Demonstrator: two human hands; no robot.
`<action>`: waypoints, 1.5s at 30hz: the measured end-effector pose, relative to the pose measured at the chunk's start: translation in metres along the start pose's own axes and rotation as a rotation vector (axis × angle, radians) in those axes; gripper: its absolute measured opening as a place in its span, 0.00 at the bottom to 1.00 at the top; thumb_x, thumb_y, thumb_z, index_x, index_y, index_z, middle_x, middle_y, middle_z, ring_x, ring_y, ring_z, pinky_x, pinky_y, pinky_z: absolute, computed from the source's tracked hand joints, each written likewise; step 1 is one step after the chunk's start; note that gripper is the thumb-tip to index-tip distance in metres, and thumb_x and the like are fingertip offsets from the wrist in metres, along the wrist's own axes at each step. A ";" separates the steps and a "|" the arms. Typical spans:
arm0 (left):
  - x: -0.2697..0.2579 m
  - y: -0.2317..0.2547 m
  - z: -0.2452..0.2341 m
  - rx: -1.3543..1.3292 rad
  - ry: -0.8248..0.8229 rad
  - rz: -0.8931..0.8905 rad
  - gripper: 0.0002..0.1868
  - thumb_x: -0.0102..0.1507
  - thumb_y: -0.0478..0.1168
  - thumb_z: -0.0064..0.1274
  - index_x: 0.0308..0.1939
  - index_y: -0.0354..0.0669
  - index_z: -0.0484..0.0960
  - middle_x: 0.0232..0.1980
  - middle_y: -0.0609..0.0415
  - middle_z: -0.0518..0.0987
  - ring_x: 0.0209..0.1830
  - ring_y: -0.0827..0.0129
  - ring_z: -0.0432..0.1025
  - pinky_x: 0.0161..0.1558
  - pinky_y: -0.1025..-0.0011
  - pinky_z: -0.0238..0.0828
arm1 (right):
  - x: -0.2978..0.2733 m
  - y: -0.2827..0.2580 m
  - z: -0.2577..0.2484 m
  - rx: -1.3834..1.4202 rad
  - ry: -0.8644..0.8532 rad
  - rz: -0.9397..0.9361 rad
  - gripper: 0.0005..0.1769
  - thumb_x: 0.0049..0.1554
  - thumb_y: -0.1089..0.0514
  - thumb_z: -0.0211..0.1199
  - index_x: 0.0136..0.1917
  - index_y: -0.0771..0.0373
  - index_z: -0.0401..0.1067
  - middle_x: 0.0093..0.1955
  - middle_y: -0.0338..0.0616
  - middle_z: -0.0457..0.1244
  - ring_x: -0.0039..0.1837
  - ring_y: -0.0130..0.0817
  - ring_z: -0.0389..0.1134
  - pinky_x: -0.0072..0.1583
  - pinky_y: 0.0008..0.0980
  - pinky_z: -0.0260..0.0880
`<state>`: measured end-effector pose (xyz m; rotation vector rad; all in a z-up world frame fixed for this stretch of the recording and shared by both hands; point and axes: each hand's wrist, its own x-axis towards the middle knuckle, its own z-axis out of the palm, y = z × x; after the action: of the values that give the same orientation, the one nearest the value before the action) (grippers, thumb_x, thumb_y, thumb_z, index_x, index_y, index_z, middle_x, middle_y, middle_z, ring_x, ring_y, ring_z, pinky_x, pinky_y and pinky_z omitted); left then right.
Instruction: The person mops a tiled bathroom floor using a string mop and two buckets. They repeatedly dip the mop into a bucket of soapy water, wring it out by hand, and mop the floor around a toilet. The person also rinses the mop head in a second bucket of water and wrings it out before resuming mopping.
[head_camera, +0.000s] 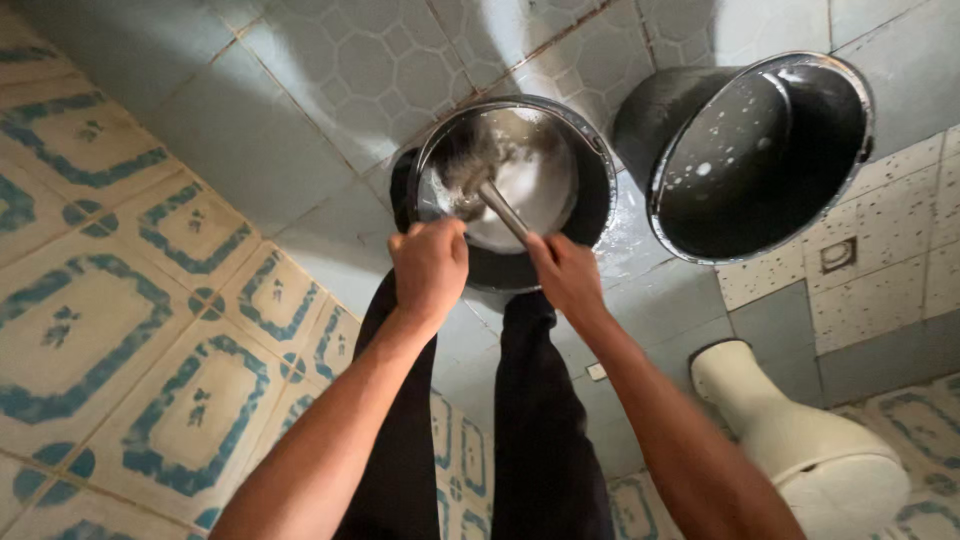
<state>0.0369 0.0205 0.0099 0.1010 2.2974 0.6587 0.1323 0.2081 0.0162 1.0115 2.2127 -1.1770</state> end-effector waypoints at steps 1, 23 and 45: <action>0.000 0.003 0.006 -0.142 0.054 -0.111 0.19 0.75 0.52 0.44 0.53 0.43 0.83 0.53 0.43 0.85 0.54 0.53 0.80 0.59 0.54 0.75 | -0.018 -0.001 -0.010 0.055 -0.025 0.070 0.30 0.65 0.38 0.54 0.35 0.67 0.70 0.26 0.48 0.61 0.30 0.39 0.64 0.36 0.40 0.62; 0.035 0.083 -0.014 -1.690 -0.350 -0.447 0.19 0.60 0.47 0.65 0.46 0.38 0.79 0.36 0.51 0.80 0.30 0.62 0.77 0.33 0.64 0.80 | 0.003 -0.003 -0.035 0.456 -0.593 0.114 0.51 0.70 0.24 0.22 0.41 0.66 0.72 0.29 0.47 0.62 0.28 0.36 0.59 0.35 0.37 0.61; 0.052 0.068 0.008 -1.786 -0.426 -0.313 0.47 0.63 0.76 0.40 0.66 0.37 0.72 0.68 0.37 0.70 0.62 0.48 0.73 0.61 0.44 0.75 | -0.062 -0.066 -0.051 1.556 -1.119 0.107 0.29 0.47 0.63 0.77 0.59 0.74 0.71 0.40 0.54 0.70 0.43 0.43 0.75 0.47 0.39 0.77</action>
<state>-0.0036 0.0960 0.0045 -0.8212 0.6792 1.9406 0.1195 0.2013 0.1194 0.5022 0.1495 -2.5131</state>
